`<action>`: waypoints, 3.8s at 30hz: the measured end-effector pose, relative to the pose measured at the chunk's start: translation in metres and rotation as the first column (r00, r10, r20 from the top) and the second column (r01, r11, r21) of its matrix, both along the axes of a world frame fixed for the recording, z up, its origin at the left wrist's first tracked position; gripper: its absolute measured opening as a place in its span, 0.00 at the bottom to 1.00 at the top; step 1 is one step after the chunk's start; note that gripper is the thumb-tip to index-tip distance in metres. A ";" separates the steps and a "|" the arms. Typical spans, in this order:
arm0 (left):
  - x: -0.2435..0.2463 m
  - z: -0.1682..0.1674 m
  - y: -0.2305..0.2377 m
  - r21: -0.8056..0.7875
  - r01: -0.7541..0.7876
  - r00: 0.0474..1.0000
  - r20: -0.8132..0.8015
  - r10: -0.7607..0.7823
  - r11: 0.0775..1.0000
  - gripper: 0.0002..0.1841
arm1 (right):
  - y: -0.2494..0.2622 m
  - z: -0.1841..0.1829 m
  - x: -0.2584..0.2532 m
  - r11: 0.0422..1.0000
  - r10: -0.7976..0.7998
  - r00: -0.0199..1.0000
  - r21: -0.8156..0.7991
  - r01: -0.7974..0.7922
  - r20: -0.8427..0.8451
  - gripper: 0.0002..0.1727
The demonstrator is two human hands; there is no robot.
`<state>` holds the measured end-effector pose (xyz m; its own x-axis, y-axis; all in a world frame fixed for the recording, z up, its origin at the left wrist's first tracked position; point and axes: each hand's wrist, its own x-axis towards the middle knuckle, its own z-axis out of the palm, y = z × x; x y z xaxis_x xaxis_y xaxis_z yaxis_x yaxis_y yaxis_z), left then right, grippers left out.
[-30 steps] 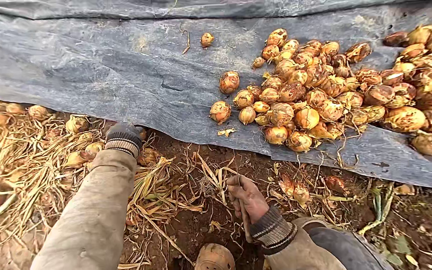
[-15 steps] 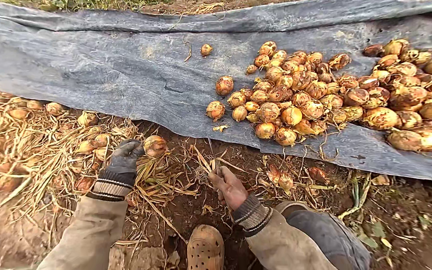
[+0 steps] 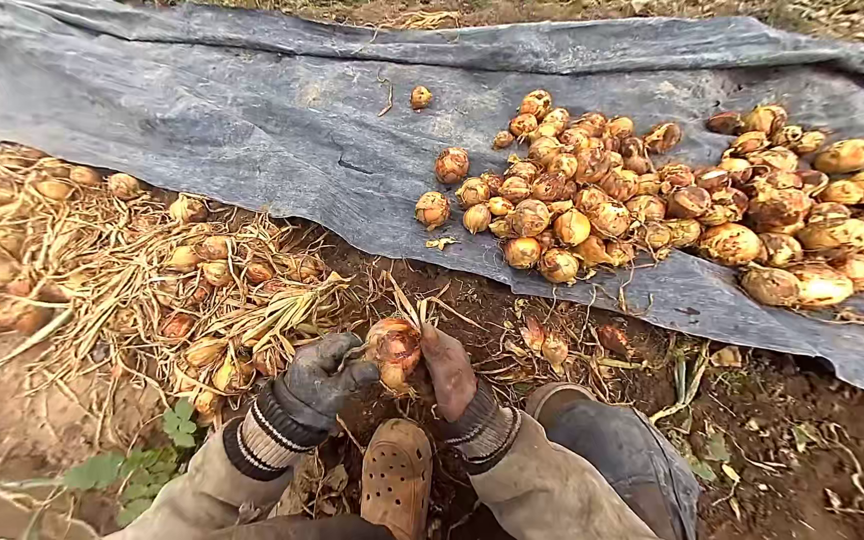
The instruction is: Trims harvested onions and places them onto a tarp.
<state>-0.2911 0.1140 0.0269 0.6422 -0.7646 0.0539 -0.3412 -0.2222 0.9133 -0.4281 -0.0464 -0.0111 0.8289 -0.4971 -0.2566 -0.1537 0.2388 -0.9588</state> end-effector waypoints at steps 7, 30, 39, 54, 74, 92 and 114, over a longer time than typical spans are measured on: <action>0.037 0.001 -0.018 0.219 -0.047 0.881 0.469 -0.063 0.975 0.13 | -0.008 -0.028 0.004 0.927 0.366 0.838 0.076 -0.368 -0.405 0.41; 0.220 -0.041 -0.058 0.950 -0.310 0.832 0.286 -0.475 0.030 0.12 | -0.042 -0.032 0.031 0.978 0.208 0.845 0.094 -0.186 -0.493 0.24; 0.136 -0.010 0.032 0.158 -0.242 0.814 0.570 0.112 0.957 0.14 | -0.016 -0.024 0.024 0.932 0.323 0.856 -0.019 -0.361 -0.404 0.36; 0.002 0.016 0.024 -0.037 0.041 0.941 0.338 -0.026 0.998 0.22 | 0.022 0.016 0.001 0.996 -0.082 0.991 -0.014 0.083 0.102 0.24; 0.105 0.015 -0.085 0.753 -0.060 0.838 0.395 -0.377 0.655 0.13 | -0.039 -0.001 0.033 0.998 0.025 0.975 -0.042 -0.036 -0.222 0.39; 0.157 0.003 0.011 0.943 -0.282 0.886 0.327 -0.329 0.177 0.23 | -0.020 -0.010 0.025 0.848 0.287 0.781 -0.233 -0.476 -0.555 0.35; 0.003 -0.006 0.060 -0.277 -0.166 0.986 -0.056 0.156 0.947 0.10 | 0.012 0.008 0.005 0.933 0.356 0.935 -0.061 -0.355 -0.003 0.49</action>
